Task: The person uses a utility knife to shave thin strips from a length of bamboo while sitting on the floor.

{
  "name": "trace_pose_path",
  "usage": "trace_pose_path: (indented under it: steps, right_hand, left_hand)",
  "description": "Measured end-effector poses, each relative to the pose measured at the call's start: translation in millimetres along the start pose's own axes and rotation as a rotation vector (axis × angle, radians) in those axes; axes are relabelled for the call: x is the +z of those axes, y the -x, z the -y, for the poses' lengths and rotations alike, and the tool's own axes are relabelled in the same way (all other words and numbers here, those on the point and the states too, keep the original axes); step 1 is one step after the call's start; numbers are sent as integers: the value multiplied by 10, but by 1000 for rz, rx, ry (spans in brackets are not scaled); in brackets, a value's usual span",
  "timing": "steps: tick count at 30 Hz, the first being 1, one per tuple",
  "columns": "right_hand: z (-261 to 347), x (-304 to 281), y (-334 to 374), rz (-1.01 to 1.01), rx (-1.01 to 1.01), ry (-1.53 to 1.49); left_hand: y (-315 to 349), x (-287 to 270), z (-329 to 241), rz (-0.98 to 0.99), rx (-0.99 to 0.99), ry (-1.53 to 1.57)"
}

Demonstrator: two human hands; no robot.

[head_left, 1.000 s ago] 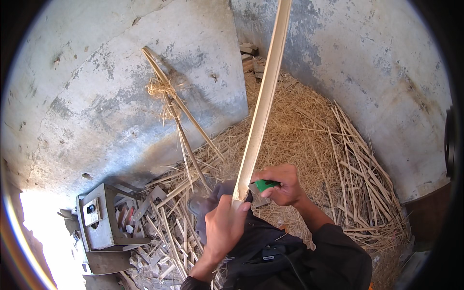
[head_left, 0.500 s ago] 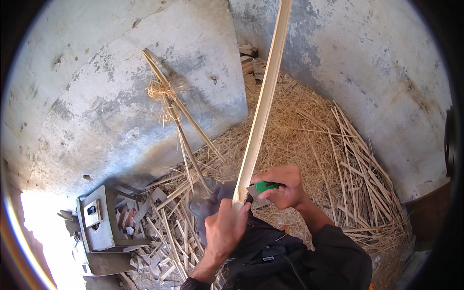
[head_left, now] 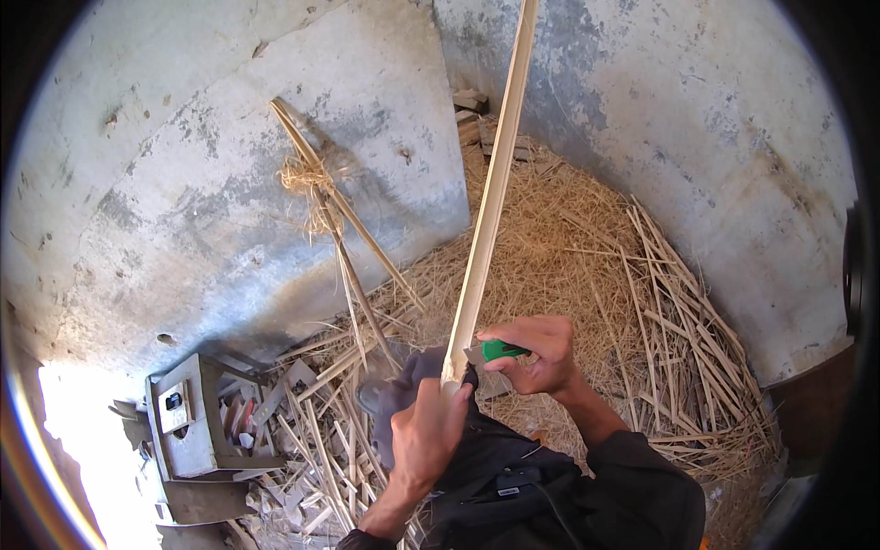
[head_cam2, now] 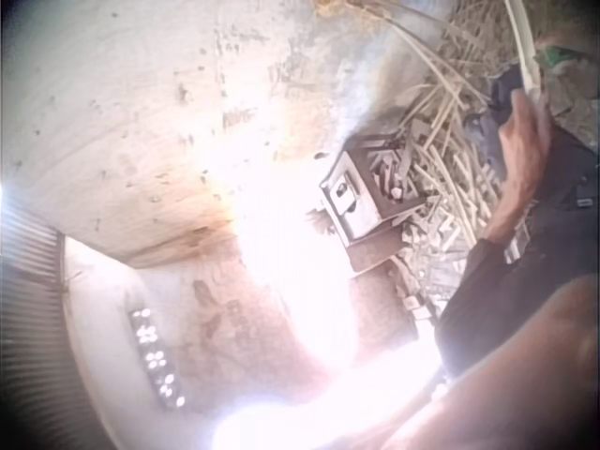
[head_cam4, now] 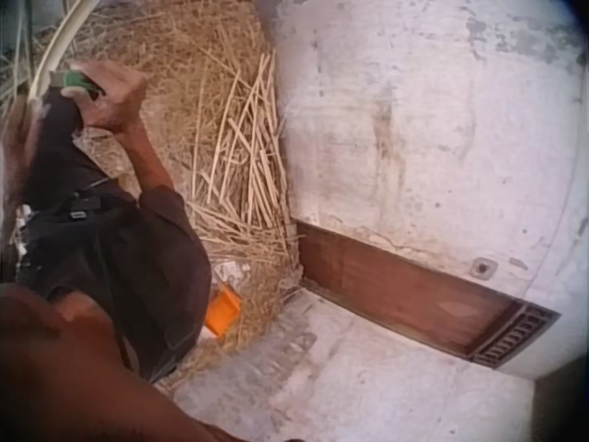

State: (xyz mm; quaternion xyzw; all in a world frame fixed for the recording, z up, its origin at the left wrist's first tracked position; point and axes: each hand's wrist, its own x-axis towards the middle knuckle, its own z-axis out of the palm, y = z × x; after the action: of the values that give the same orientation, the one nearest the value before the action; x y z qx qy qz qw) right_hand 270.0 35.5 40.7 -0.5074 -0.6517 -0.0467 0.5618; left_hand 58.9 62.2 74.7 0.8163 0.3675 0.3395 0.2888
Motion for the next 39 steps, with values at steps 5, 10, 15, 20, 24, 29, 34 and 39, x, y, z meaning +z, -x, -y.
trace_pose_path:
  steps: [5, 10, 15, 20, 24, 29, 34, 39]
  right_hand:
    - [-26, 4, 42, -10, -16, 46]
    - [6, 23, 64, -15, -29, 128]
    - [-5, 76, 78, -31, -35, 123]
    - [-9, 101, 91, -15, -40, 147]
    - [13, 102, 62, -14, -39, 152]
    - [14, 124, 53, -4, -41, 159]
    - [-131, 195, -17, -174, 12, 77]
    - [-123, 125, -76, -65, -12, 143]
  left_hand:
    - [15, 5, -1, 2, 3, -3]
    - [89, 5, 50, 29, -64, 15]
    - [110, -4, 67, 22, -76, 33]
    - [139, -18, 91, 25, -85, 28]
    - [146, -32, 84, 21, -92, 31]
    - [162, -5, 93, -22, -88, 52]
    - [258, 10, 140, 33, -110, 17]
    - [267, 7, 169, -22, -102, 51]
